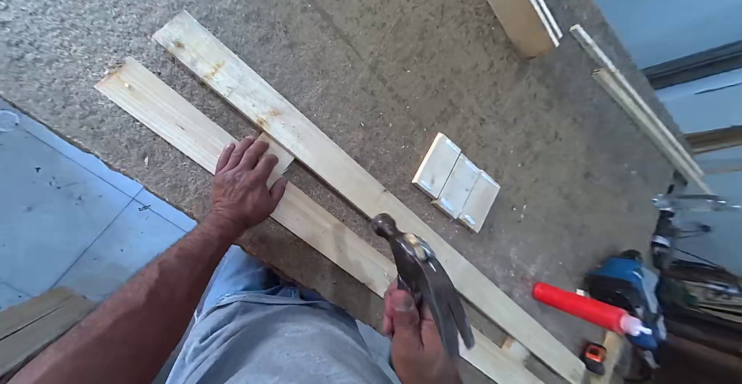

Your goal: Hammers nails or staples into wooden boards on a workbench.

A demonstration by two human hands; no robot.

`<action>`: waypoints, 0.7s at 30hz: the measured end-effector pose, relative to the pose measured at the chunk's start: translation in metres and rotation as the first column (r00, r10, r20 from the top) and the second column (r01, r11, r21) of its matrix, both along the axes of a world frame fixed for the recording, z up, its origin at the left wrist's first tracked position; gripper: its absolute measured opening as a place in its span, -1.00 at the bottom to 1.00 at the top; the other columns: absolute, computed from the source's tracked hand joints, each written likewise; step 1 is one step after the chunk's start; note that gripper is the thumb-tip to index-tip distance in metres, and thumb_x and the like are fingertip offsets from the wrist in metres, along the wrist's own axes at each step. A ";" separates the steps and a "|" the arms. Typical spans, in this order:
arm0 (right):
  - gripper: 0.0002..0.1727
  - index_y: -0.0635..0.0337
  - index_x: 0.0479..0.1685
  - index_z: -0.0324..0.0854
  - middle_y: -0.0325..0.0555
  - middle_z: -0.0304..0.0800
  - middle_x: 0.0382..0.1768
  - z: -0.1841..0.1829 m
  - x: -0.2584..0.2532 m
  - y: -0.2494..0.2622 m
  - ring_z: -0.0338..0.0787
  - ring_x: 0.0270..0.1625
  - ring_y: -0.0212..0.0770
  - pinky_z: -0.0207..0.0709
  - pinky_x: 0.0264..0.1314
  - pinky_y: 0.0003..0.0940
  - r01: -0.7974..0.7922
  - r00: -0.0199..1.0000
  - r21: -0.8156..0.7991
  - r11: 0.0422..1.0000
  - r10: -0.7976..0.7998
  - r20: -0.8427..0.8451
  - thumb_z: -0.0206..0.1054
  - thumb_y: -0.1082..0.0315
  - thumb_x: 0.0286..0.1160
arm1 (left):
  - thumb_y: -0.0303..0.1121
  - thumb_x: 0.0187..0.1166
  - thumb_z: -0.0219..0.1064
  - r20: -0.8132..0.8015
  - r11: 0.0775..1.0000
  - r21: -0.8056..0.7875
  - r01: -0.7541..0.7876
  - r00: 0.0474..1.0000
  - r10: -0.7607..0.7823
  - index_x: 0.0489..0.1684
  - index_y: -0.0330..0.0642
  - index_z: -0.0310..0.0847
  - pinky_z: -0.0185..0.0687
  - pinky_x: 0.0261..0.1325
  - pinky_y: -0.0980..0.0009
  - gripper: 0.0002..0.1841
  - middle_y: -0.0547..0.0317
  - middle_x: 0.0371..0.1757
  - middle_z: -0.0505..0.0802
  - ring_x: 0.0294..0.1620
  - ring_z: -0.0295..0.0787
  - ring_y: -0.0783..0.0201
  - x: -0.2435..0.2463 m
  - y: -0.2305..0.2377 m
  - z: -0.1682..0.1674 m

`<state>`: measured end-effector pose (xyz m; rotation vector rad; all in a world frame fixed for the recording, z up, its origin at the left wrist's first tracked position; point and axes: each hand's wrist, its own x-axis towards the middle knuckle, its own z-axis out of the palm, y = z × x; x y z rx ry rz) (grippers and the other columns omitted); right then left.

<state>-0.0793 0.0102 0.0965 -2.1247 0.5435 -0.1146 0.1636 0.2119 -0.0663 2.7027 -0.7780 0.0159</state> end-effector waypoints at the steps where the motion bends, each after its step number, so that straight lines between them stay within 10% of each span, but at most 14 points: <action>1: -0.32 0.12 -0.10 0.62 -0.31 0.64 -0.57 -0.024 -0.013 0.002 0.67 -0.59 -0.40 0.65 -0.56 -0.36 -0.021 0.999 -0.006 1.000 0.021 0.043 -0.04 -0.35 0.73 | 0.27 0.58 0.02 -0.006 1.000 0.005 -0.001 1.000 0.001 0.28 0.13 0.72 0.03 0.84 -0.13 -0.42 0.15 0.64 0.61 0.81 0.28 0.02 -0.002 0.000 0.001; 5: -0.26 0.32 0.27 0.70 0.09 0.90 -0.25 -0.050 -0.043 0.009 0.91 -0.18 0.00 0.77 -0.04 0.11 -0.182 0.863 -0.136 0.974 0.092 -0.497 -0.04 -0.22 0.77 | 0.26 0.59 0.02 0.001 1.000 0.003 -0.009 1.000 0.009 0.30 0.10 0.73 0.05 0.84 -0.13 -0.41 0.16 0.67 0.59 0.81 0.27 0.03 -0.002 0.000 0.003; 10: -0.25 0.40 -0.03 0.66 -0.10 0.69 -0.60 -0.060 -0.058 0.024 0.71 -0.60 -0.24 0.73 -0.46 -0.16 0.051 0.924 -0.070 0.996 -0.074 -0.374 -0.02 -0.24 0.77 | 0.37 0.69 -0.13 -0.155 0.996 -0.076 0.048 0.986 -0.059 0.36 0.08 0.70 -0.08 0.90 -0.11 -0.29 0.17 0.73 0.52 0.87 0.14 0.05 0.002 0.009 0.008; 14: -0.25 0.26 -0.05 0.66 -0.01 0.72 -0.53 -0.020 0.022 0.034 0.77 -0.53 0.00 0.72 -0.38 0.09 0.045 0.677 0.021 0.999 -0.016 -0.736 -0.10 -0.31 0.75 | 0.09 0.78 0.10 -0.149 0.897 -0.422 0.130 0.966 -0.210 0.26 -0.11 0.75 0.17 0.85 -0.01 -0.50 0.06 0.56 0.69 0.81 0.28 0.01 0.035 0.043 0.031; 21: -0.34 0.18 -0.04 0.63 -0.30 0.62 -0.57 0.049 0.184 0.102 0.64 -0.63 -0.32 0.64 -0.65 -0.31 -0.100 0.926 0.124 0.987 0.138 -0.353 -0.05 -0.27 0.77 | 0.33 0.64 0.06 -0.031 0.986 -0.130 0.104 0.994 -0.109 0.22 -0.06 0.75 0.00 0.84 -0.26 -0.33 -0.05 0.57 0.67 0.81 0.25 -0.20 0.130 0.110 0.010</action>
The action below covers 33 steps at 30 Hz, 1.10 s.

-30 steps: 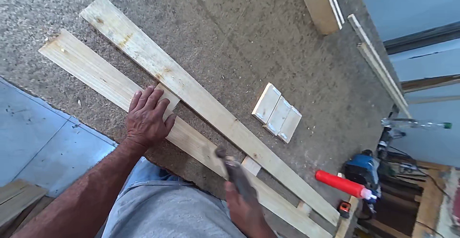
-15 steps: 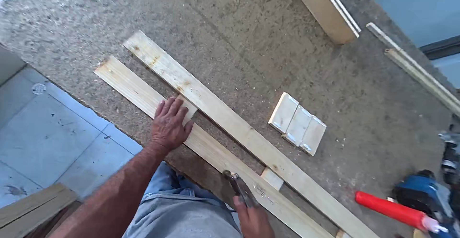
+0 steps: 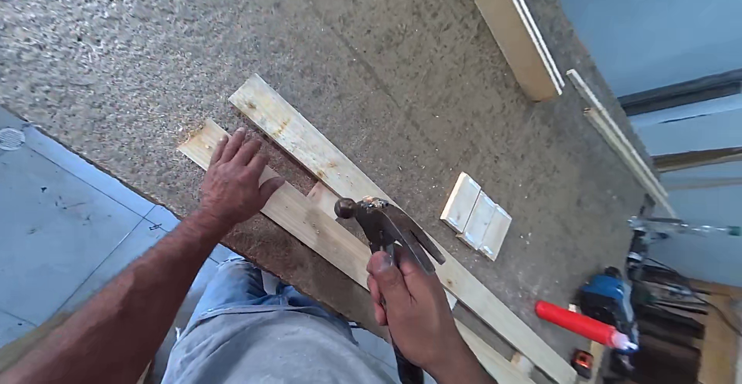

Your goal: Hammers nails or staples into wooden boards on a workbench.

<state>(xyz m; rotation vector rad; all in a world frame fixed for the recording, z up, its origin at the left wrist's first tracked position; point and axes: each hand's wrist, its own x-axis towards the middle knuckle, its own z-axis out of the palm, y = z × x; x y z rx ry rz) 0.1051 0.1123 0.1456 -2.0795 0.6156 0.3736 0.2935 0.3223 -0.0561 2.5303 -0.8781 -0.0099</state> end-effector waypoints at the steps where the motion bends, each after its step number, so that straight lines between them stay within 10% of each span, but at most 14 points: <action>1: -0.33 0.18 -0.06 0.63 -0.29 0.61 -0.58 -0.010 -0.001 0.003 0.65 -0.63 -0.31 0.65 -0.62 -0.28 -0.003 0.998 -0.023 1.000 0.002 -0.063 -0.08 -0.28 0.78 | 0.36 0.63 0.02 0.024 1.000 0.031 -0.001 1.000 0.000 0.22 -0.03 0.76 0.00 0.84 -0.26 -0.31 -0.01 0.56 0.68 0.80 0.27 -0.17 0.002 0.003 -0.005; 6: -0.36 0.15 0.00 0.55 -0.08 0.65 -0.51 -0.019 -0.012 -0.010 0.70 -0.61 -0.11 0.68 -0.53 -0.14 0.060 0.665 0.000 0.998 -0.040 -0.745 -0.09 -0.29 0.78 | 0.33 0.62 -0.06 0.031 0.997 0.060 -0.051 0.998 0.049 0.10 0.06 0.80 -0.03 0.85 -0.19 -0.35 0.11 0.49 0.75 0.78 0.32 -0.07 -0.001 -0.001 -0.007; 10: -0.43 0.15 -0.07 0.58 -0.28 0.59 -0.58 0.040 0.018 0.002 0.62 -0.68 -0.30 0.60 -0.70 -0.33 0.082 0.975 0.002 0.997 -0.080 -0.208 -0.03 -0.20 0.80 | 0.32 0.62 -0.04 -0.013 0.996 0.083 -0.044 0.999 0.045 0.07 0.09 0.79 -0.07 0.86 -0.18 -0.38 0.14 0.47 0.75 0.78 0.31 -0.04 0.000 -0.001 -0.007; 13: -0.33 0.16 -0.15 0.52 -0.31 0.55 -0.61 0.008 0.007 0.013 0.58 -0.68 -0.35 0.58 -0.70 -0.34 0.128 0.958 0.060 0.990 -0.139 0.251 -0.05 -0.34 0.74 | 0.32 0.61 -0.04 -0.021 0.994 0.100 -0.045 0.999 0.048 0.09 0.09 0.79 -0.10 0.87 -0.18 -0.38 0.13 0.48 0.74 0.79 0.29 -0.05 0.001 -0.003 -0.006; 15: -0.28 0.18 -0.12 0.56 -0.27 0.56 -0.62 -0.035 -0.032 0.006 0.61 -0.66 -0.31 0.63 -0.62 -0.26 0.068 0.998 -0.022 0.997 -0.069 -0.009 -0.09 -0.37 0.74 | 0.32 0.62 -0.04 -0.015 0.993 0.108 -0.048 0.999 0.049 0.09 0.09 0.79 -0.09 0.86 -0.19 -0.38 0.14 0.47 0.74 0.79 0.30 -0.05 0.002 -0.002 -0.007; 18: -0.33 0.13 -0.01 0.59 -0.10 0.66 -0.51 -0.045 -0.053 -0.008 0.70 -0.54 -0.11 0.66 -0.43 -0.06 0.031 0.783 0.008 0.999 -0.019 -0.621 -0.08 -0.33 0.72 | 0.34 0.62 -0.05 0.003 0.991 0.123 -0.048 0.999 0.048 0.08 0.10 0.79 -0.06 0.84 -0.21 -0.37 0.13 0.46 0.75 0.78 0.31 -0.05 0.001 -0.004 -0.007; 22: -0.30 0.16 0.02 0.61 -0.29 0.63 -0.57 0.000 -0.038 -0.008 0.63 -0.68 -0.31 0.63 -0.70 -0.27 0.104 0.995 -0.042 0.994 -0.104 -0.004 -0.06 -0.35 0.74 | 0.35 0.61 -0.06 -0.004 0.986 0.161 -0.053 0.999 0.054 0.07 0.12 0.78 -0.07 0.84 -0.20 -0.37 0.16 0.44 0.75 0.77 0.32 -0.03 0.001 -0.005 -0.003; 25: -0.35 0.11 -0.16 0.55 -0.32 0.59 -0.60 -0.035 -0.051 -0.004 0.62 -0.66 -0.37 0.60 -0.67 -0.35 0.145 0.891 0.090 0.985 -0.169 0.421 -0.09 -0.32 0.77 | 0.36 0.60 -0.05 0.005 0.983 0.173 -0.061 0.998 0.061 0.07 0.13 0.78 -0.07 0.84 -0.20 -0.38 0.19 0.42 0.76 0.77 0.32 -0.01 0.001 -0.007 -0.002; 29: -0.23 0.23 0.31 0.66 0.07 0.88 -0.19 -0.094 -0.101 -0.012 0.91 -0.12 0.01 0.77 -0.05 0.10 -0.227 0.955 -0.179 0.957 0.183 -0.232 -0.13 -0.28 0.76 | 0.35 0.60 -0.05 0.031 0.983 0.168 -0.077 0.997 0.073 0.07 0.15 0.79 -0.06 0.85 -0.19 -0.38 0.18 0.41 0.77 0.77 0.32 0.00 -0.001 -0.006 -0.005; 33: -0.25 0.27 -0.01 0.74 -0.05 0.83 -0.47 -0.079 -0.105 -0.003 0.88 -0.44 -0.20 0.76 -0.46 -0.16 -0.161 0.959 -0.374 0.913 0.234 0.158 -0.02 -0.30 0.73 | 0.35 0.59 -0.05 0.023 0.980 0.182 -0.085 0.996 0.083 0.05 0.16 0.80 -0.05 0.84 -0.19 -0.39 0.19 0.41 0.77 0.76 0.34 0.01 0.000 -0.006 -0.004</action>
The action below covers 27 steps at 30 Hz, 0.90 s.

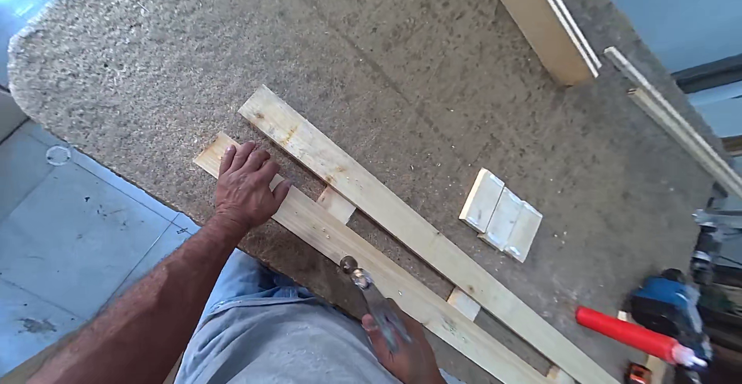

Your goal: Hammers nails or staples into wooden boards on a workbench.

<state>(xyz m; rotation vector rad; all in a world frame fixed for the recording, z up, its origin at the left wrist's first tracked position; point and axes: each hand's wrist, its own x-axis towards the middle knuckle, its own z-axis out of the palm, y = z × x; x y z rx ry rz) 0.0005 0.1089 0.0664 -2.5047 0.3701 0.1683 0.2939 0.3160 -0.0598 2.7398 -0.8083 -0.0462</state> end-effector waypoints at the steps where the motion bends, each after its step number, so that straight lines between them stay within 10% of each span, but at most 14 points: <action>1: -0.26 0.23 -0.02 0.70 -0.11 0.79 -0.47 -0.007 -0.001 -0.002 0.84 -0.45 -0.30 0.76 -0.44 -0.27 0.027 0.995 0.073 0.997 -0.033 0.090 -0.03 -0.33 0.74 | 0.35 0.59 -0.05 -0.001 1.000 -0.005 -0.004 1.000 0.004 0.05 0.16 0.80 -0.05 0.84 -0.19 -0.39 0.19 0.41 0.77 0.76 0.33 0.01 0.000 -0.001 0.000; 7: -0.17 0.21 0.15 0.65 -0.02 0.79 -0.37 0.005 0.055 -0.010 0.84 -0.32 -0.04 0.73 -0.25 0.08 0.151 0.864 0.085 0.985 -0.090 -0.496 -0.19 -0.39 0.70 | 0.35 0.59 -0.04 -0.004 0.999 -0.036 0.004 1.000 -0.004 0.07 0.13 0.81 -0.06 0.84 -0.22 -0.38 0.16 0.43 0.76 0.77 0.32 -0.03 0.003 0.000 -0.001; 14: -0.38 0.18 -0.22 0.58 -0.29 0.57 -0.63 0.068 0.164 0.030 0.60 -0.70 -0.32 0.62 -0.67 -0.34 0.310 0.950 0.395 0.865 -0.265 -0.165 -0.04 -0.23 0.79 | 0.34 0.59 0.02 -0.042 0.998 -0.057 -0.013 0.999 0.010 0.06 0.12 0.82 -0.08 0.86 -0.20 -0.40 0.17 0.46 0.75 0.79 0.30 -0.02 -0.002 0.002 0.000; 19: -0.35 0.17 -0.03 0.55 -0.13 0.60 -0.54 0.056 0.155 0.017 0.65 -0.65 -0.17 0.64 -0.60 -0.19 0.459 0.492 0.116 0.881 -0.143 -0.859 -0.15 -0.27 0.81 | 0.31 0.59 0.03 -0.028 0.995 -0.103 -0.012 1.000 0.009 -0.04 0.06 0.82 -0.05 0.84 -0.22 -0.40 0.12 0.34 0.80 0.74 0.37 -0.06 -0.002 0.002 -0.002; 24: -0.37 0.12 -0.25 0.59 -0.23 0.58 -0.65 0.105 0.184 0.021 0.62 -0.70 -0.25 0.65 -0.65 -0.31 0.394 0.911 0.385 0.834 -0.301 -0.281 -0.05 -0.26 0.78 | 0.31 0.60 0.03 -0.047 0.993 -0.116 -0.012 0.999 0.007 -0.08 0.05 0.81 -0.06 0.85 -0.22 -0.41 0.13 0.29 0.81 0.73 0.37 -0.05 -0.002 0.002 -0.002; 27: -0.29 0.17 -0.24 0.54 -0.26 0.57 -0.65 0.063 0.157 0.030 0.62 -0.69 -0.29 0.64 -0.65 -0.27 0.353 0.934 0.385 0.853 -0.298 -0.197 -0.10 -0.36 0.75 | 0.30 0.60 0.05 -0.042 0.993 -0.121 -0.012 0.999 0.008 -0.08 0.06 0.81 -0.05 0.84 -0.22 -0.43 0.13 0.28 0.81 0.72 0.38 -0.05 -0.002 0.002 -0.002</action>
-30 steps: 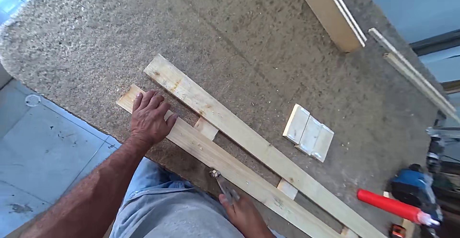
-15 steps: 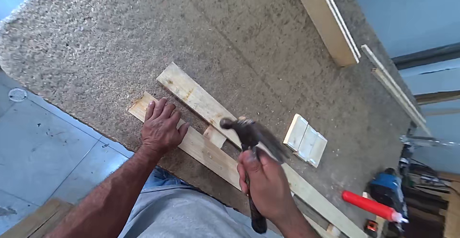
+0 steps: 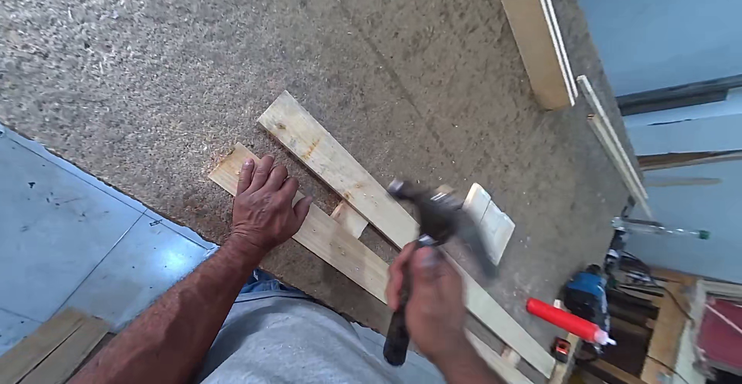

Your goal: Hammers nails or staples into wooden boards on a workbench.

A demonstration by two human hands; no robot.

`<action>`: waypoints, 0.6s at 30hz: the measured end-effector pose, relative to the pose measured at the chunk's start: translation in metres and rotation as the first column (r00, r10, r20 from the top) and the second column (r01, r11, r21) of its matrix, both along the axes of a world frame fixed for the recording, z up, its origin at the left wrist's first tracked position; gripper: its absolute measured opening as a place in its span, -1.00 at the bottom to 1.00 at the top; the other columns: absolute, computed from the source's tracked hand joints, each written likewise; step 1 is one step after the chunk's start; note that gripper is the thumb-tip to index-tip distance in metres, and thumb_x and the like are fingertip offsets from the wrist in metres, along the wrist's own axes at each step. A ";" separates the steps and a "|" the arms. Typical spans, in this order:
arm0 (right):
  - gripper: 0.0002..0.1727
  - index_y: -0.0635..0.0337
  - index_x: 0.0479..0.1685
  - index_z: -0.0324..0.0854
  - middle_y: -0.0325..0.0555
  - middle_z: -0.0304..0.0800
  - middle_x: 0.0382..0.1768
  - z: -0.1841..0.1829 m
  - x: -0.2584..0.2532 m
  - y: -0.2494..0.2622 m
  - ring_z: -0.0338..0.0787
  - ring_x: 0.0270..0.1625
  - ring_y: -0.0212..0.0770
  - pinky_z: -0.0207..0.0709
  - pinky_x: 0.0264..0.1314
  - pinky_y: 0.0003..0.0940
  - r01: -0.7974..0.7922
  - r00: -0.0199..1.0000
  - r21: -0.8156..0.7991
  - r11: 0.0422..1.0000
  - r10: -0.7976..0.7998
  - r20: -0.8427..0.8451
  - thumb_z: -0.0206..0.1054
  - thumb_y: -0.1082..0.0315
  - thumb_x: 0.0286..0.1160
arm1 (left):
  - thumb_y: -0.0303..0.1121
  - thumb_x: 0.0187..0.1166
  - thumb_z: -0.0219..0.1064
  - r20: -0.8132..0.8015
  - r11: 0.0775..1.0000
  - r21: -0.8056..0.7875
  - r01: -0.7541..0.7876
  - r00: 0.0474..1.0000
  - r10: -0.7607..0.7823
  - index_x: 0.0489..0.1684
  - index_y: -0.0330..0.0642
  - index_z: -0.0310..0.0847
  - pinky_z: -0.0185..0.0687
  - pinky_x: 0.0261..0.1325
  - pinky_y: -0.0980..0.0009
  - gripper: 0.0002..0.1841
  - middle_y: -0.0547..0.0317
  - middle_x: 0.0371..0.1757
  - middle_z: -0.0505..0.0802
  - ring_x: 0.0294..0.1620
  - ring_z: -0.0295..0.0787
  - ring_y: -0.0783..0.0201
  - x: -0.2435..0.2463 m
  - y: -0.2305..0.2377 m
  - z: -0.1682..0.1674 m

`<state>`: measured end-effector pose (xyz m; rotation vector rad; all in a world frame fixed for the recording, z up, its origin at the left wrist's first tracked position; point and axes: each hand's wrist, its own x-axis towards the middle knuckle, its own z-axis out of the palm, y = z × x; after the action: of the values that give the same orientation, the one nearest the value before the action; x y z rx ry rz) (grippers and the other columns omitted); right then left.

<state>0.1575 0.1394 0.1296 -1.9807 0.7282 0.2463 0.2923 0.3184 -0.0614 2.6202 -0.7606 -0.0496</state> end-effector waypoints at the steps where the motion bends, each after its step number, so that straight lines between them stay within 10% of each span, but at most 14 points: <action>1: -0.31 0.22 -0.17 0.57 -0.23 0.58 -0.61 -0.013 -0.013 -0.001 0.63 -0.66 -0.27 0.64 -0.59 -0.24 -0.063 0.969 -0.004 0.998 0.060 -0.238 -0.12 -0.27 0.79 | 0.31 0.60 0.05 0.004 1.000 0.001 0.000 1.000 0.000 -0.07 0.06 0.81 -0.06 0.84 -0.22 -0.43 0.13 0.28 0.81 0.73 0.37 -0.05 0.000 0.000 -0.001; 3: -0.33 0.16 -0.06 0.55 -0.13 0.60 -0.54 -0.021 -0.021 -0.006 0.66 -0.61 -0.16 0.65 -0.52 -0.14 -0.116 0.737 0.118 0.986 0.165 -0.656 -0.15 -0.29 0.79 | 0.31 0.60 0.05 0.015 1.000 0.003 0.004 1.000 -0.004 -0.07 0.05 0.81 -0.05 0.84 -0.22 -0.42 0.12 0.28 0.81 0.73 0.37 -0.06 -0.003 0.001 0.000; 5: -0.35 0.13 -0.03 0.58 -0.15 0.62 -0.54 0.005 -0.002 -0.011 0.66 -0.64 -0.18 0.64 -0.59 -0.20 -0.109 0.698 0.178 0.978 0.203 -0.687 -0.14 -0.27 0.79 | 0.32 0.59 0.04 0.024 1.000 0.006 -0.006 1.000 0.006 -0.10 0.06 0.81 -0.05 0.84 -0.22 -0.42 0.13 0.27 0.82 0.72 0.39 -0.06 0.000 0.000 -0.001; 8: -0.37 0.13 -0.22 0.63 -0.25 0.60 -0.64 0.038 0.017 -0.011 0.63 -0.68 -0.27 0.62 -0.63 -0.31 -0.053 0.963 0.012 0.999 0.054 -0.265 -0.09 -0.24 0.78 | 0.31 0.59 0.05 0.020 1.000 0.014 -0.003 1.000 0.003 -0.09 0.08 0.79 -0.03 0.83 -0.22 -0.43 0.14 0.25 0.82 0.71 0.40 -0.03 -0.003 0.000 -0.001; 11: -0.27 0.13 -0.27 0.54 -0.25 0.57 -0.69 0.009 0.000 -0.005 0.62 -0.73 -0.24 0.66 -0.69 -0.23 0.062 0.995 -0.070 0.996 -0.057 0.080 -0.13 -0.39 0.73 | 0.30 0.59 0.05 0.011 1.000 0.012 0.007 1.000 -0.007 -0.07 0.06 0.80 -0.05 0.84 -0.23 -0.43 0.14 0.27 0.81 0.73 0.37 -0.04 -0.002 0.000 0.001; 15: -0.31 0.19 -0.03 0.55 -0.09 0.61 -0.52 -0.023 -0.037 -0.013 0.68 -0.60 -0.13 0.66 -0.51 -0.12 -0.108 0.701 0.126 0.986 0.166 -0.694 -0.16 -0.30 0.78 | 0.32 0.59 0.04 0.013 1.000 0.023 0.005 1.000 -0.005 -0.06 0.06 0.81 -0.07 0.84 -0.22 -0.41 0.13 0.28 0.81 0.73 0.37 -0.05 -0.004 0.001 0.000; 18: -0.40 0.18 -0.03 0.58 -0.19 0.60 -0.57 0.020 -0.004 -0.016 0.64 -0.64 -0.23 0.63 -0.59 -0.24 -0.067 0.803 0.133 0.989 0.133 -0.581 -0.12 -0.18 0.83 | 0.34 0.57 0.01 0.031 0.999 0.034 -0.007 0.999 0.006 -0.08 0.08 0.81 -0.05 0.83 -0.23 -0.40 0.14 0.25 0.82 0.71 0.41 -0.04 -0.002 0.000 -0.002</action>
<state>0.1537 0.1236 0.1494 -1.8420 0.9741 0.9828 0.2903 0.3182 -0.0632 2.6613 -0.7687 -0.0202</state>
